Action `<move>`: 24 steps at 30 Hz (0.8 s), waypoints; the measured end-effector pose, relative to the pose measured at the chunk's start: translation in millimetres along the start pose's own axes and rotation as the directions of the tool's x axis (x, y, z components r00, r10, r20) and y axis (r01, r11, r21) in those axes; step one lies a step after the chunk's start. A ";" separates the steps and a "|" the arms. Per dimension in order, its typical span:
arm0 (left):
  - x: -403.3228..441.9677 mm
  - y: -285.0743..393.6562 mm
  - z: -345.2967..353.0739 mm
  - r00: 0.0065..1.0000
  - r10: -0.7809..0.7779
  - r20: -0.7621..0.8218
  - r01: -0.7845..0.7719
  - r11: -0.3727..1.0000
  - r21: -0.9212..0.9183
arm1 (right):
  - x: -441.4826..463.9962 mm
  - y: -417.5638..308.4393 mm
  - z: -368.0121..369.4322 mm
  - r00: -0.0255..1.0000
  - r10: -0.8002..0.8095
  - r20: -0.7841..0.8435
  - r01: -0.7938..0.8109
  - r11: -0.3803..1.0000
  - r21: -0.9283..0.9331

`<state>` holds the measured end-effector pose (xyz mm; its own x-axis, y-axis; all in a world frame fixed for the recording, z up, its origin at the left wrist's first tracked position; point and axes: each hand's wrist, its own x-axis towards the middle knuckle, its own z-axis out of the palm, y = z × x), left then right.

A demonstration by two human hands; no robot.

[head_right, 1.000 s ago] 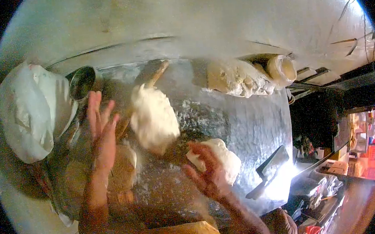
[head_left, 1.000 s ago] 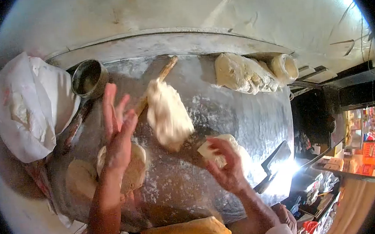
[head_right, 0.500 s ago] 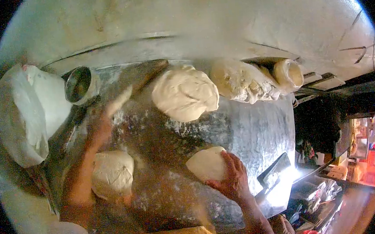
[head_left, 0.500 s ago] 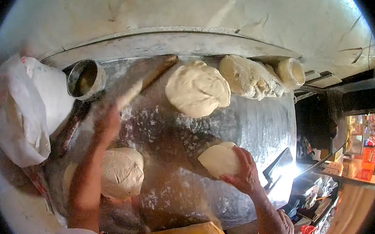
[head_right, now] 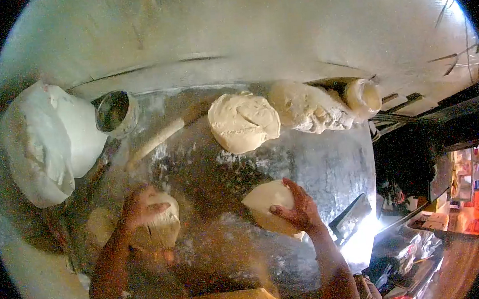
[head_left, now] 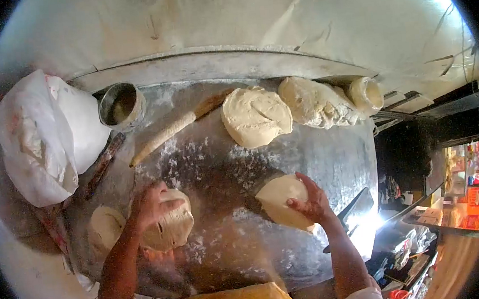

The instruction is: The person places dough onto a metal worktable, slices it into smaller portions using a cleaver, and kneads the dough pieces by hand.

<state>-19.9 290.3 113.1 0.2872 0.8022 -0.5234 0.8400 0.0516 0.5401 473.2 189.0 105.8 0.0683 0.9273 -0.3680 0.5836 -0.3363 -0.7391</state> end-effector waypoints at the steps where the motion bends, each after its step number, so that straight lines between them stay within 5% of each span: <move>1: -8.1 5.1 -1.6 1.000 0.006 -0.011 -0.006 1.000 0.000 | 2.2 3.6 -0.9 1.000 -0.023 -0.005 0.022 0.998 -0.056; 3: -44.2 9.9 -6.5 0.937 0.319 -0.142 -0.294 0.940 0.173 | -4.3 5.6 -1.5 1.000 -0.024 -0.013 0.022 0.994 -0.104; 4: -55.2 -1.9 -9.8 0.917 0.354 -0.182 -0.317 0.926 0.205 | -2.7 2.3 -2.4 1.000 0.019 0.002 -0.019 0.996 -0.084; 6: -55.1 -66.8 -13.6 0.930 0.149 -0.335 -0.116 0.986 0.118 | -7.6 -1.1 5.4 0.999 0.043 0.023 -0.042 0.997 -0.063; 8: -53.1 -139.1 -22.9 0.850 -0.161 -0.501 0.136 0.987 -0.086 | -29.9 2.2 30.1 0.975 -0.208 -0.083 0.170 0.928 -0.332; 10: -56.4 -135.4 -15.5 0.799 -0.205 -0.565 0.088 0.970 -0.227 | -59.5 -16.0 36.5 0.897 -0.435 -0.080 0.353 0.812 -0.464; 14: -76.0 -14.1 78.4 0.926 0.013 -0.376 -0.190 0.880 -0.436 | -147.7 -56.8 53.2 0.796 -0.573 0.196 0.604 0.730 -0.321; 16: -63.0 22.4 131.9 0.936 0.299 -0.186 -0.337 0.912 -0.232 | -181.6 -50.6 56.9 0.780 -0.612 0.131 0.614 0.708 -0.349; 17: -65.6 44.7 146.9 0.937 0.324 -0.134 -0.349 0.898 -0.268 | -195.8 -41.0 57.4 0.785 -0.606 0.128 0.607 0.711 -0.356; 19: -64.9 83.6 169.6 0.922 0.380 -0.072 -0.383 0.875 -0.296 | -216.5 -21.8 57.0 0.953 -0.282 -0.110 0.233 0.916 -0.326; 21: -63.8 99.9 200.0 0.952 0.254 0.169 -0.157 0.882 -0.444 | -232.7 -9.9 53.8 0.967 -0.182 -0.179 0.132 0.956 -0.261; 23: -49.0 82.4 226.1 0.958 0.277 0.070 -0.198 0.822 -0.533 | -247.8 27.7 60.2 0.968 0.114 -0.224 -0.127 0.991 -0.045; 24: -43.3 79.0 224.0 0.963 0.260 0.078 -0.150 0.752 -0.642 | -251.9 43.2 54.3 0.950 0.111 -0.290 -0.145 0.984 -0.099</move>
<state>137.1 126.4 30.7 0.5306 0.7390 -0.4152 0.2926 0.3000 0.9079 437.3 -68.0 135.9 0.3647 0.8916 -0.2685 0.6443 -0.4498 -0.6185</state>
